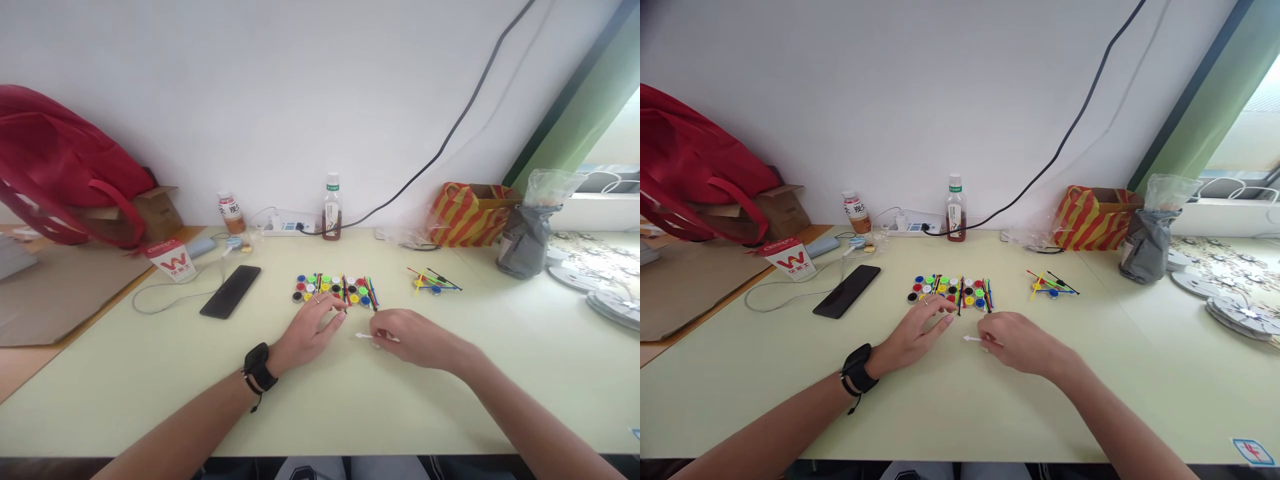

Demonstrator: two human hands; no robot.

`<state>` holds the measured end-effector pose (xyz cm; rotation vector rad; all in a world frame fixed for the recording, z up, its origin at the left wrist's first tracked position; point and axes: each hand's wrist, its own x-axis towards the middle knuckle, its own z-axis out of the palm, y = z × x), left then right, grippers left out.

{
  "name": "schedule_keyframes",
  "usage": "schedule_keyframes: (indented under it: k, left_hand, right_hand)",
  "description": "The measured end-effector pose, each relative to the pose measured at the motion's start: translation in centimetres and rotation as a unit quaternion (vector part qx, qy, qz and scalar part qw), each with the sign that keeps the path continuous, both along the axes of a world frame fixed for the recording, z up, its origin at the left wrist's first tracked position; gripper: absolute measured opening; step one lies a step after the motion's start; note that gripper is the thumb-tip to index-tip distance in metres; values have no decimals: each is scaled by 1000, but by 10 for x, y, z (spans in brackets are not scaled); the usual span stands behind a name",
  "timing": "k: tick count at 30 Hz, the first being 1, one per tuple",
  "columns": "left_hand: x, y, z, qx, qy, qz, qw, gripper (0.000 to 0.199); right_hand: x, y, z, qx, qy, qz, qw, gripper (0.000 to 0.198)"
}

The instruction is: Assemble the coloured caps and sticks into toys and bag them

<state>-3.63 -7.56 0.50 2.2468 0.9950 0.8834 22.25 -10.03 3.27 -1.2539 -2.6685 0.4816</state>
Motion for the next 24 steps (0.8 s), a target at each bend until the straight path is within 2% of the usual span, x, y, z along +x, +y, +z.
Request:
schedule_keyframes:
  k: [3,5,6,7,9,10,12,14,18,21,24]
  left_hand:
    - [0,-1,1,-6,6,0,1000,20]
    - [0,-1,2,-10,10,-1,1000,20]
    - [0,-1,2,-11,11,-1,1000,20]
    - [0,-1,2,-12,11,-2,1000,20]
    - [0,-1,2,-11,10,-3,1000,19]
    - [0,-1,2,-10,10,-4,1000,18]
    - [0,0,2,-11,12,-4,1000,18]
    - [0,0,1,-12,16,-2,1000,18]
    - [-1,0,0,-9,19,-3,1000,18]
    - [-1,0,0,-4,17,-8,1000,18]
    - [-1,-1,1,4,16,-11,1000,16]
  right_hand:
    - [27,4,0,-34,-20,-63,997,16]
    - [49,12,-7,10,-30,-98,995,15]
    - [60,17,-12,53,-33,-113,992,15]
    - [72,22,-18,103,-39,-138,984,21]
    - [93,35,-32,187,-60,-210,958,48]
    - [102,41,-39,206,-69,-236,947,62]
    - [117,53,-51,208,-77,-265,939,76]
    - [127,64,-62,180,-63,-260,947,76]
    - [132,78,-76,155,9,-212,965,54]
    - [128,75,-80,170,30,-195,966,46]
    - [120,64,-75,158,23,-179,971,47]
